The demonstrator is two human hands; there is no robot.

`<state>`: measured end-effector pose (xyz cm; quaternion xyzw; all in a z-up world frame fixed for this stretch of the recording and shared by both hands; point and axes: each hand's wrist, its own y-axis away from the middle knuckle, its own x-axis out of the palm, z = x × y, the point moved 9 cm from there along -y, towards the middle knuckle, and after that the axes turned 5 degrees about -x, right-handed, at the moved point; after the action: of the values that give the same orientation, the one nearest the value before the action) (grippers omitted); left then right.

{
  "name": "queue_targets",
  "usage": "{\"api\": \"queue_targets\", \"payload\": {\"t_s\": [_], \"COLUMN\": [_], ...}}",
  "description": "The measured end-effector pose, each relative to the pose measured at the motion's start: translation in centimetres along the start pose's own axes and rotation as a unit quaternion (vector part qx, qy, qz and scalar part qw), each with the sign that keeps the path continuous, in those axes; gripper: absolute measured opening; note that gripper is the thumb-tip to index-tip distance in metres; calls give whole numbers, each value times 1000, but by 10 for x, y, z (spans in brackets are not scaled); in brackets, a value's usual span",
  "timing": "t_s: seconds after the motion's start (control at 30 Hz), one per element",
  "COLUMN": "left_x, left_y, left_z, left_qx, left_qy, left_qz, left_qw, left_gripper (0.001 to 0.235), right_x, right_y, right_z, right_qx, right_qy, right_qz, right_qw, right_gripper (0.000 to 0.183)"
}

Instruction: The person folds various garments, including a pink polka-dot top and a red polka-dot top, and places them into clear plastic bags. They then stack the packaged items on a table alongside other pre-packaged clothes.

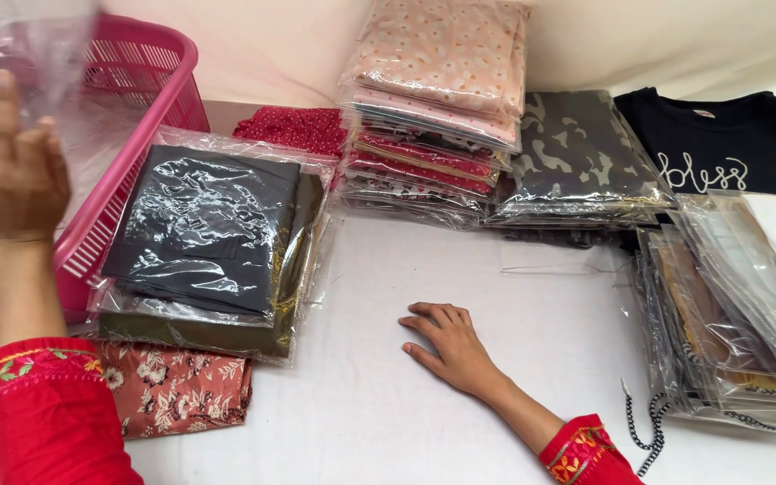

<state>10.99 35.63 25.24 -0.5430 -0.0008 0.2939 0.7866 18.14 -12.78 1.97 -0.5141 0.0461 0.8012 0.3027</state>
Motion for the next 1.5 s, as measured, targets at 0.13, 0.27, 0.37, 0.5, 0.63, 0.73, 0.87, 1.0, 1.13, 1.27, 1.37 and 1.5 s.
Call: {"api": "queue_targets", "payload": {"t_s": [0.13, 0.27, 0.37, 0.5, 0.63, 0.73, 0.87, 1.0, 1.13, 1.27, 1.37, 1.5], "left_x": [-53, -123, -152, -183, -192, -185, -166, -148, -119, -50, -16, 89], "left_y": [-44, -44, -2, 39, 48, 76, 131, 125, 99, 35, -40, -82], "left_z": [-127, -264, -376, -482, -483, -476, -495, -508, -496, -420, -330, -255], "left_qx": [143, 148, 121, 63, 21, 37, 106, 109, 130, 49, -73, -159], "left_qy": [-117, 30, 141, 337, 473, 559, 452, 417, 389, 367, 320, 166], "left_qz": [13, 64, 159, 334, 431, 425, 510, 473, 513, 379, 215, 218], "left_qw": [983, 986, 970, 878, 768, 711, 724, 768, 754, 848, 920, 948], "left_gripper": [24, 21, 13, 22, 37, 49, 84, 85, 90, 52, 21, 20], "right_x": [0, -4, -1, -33, -37, -44, -121, -107, -46, -31, -33, -39], "right_y": [0, 3, 14, 27, 66, 84, 86, 66, 82, 91, 93, 90], "right_z": [-3, -6, -18, -43, -106, -134, -94, -1, -35, -43, -40, -35], "right_qx": [5, -19, -38, 67, 196, 249, 207, 72, 83, 6, 11, 25], "right_qy": [6, -47, -248, -552, -513, -487, -11, 79, 81, 127, 128, 122], "right_qz": [0, -15, -87, -244, -238, -125, -163, 17, 133, 70, 42, 45], "right_qw": [1000, 999, 964, 794, 801, 828, 965, 994, 984, 989, 991, 991], "right_gripper": [42, 55, 78, 87, 98, 96, 88, 60, 65, 69, 68, 67]}}
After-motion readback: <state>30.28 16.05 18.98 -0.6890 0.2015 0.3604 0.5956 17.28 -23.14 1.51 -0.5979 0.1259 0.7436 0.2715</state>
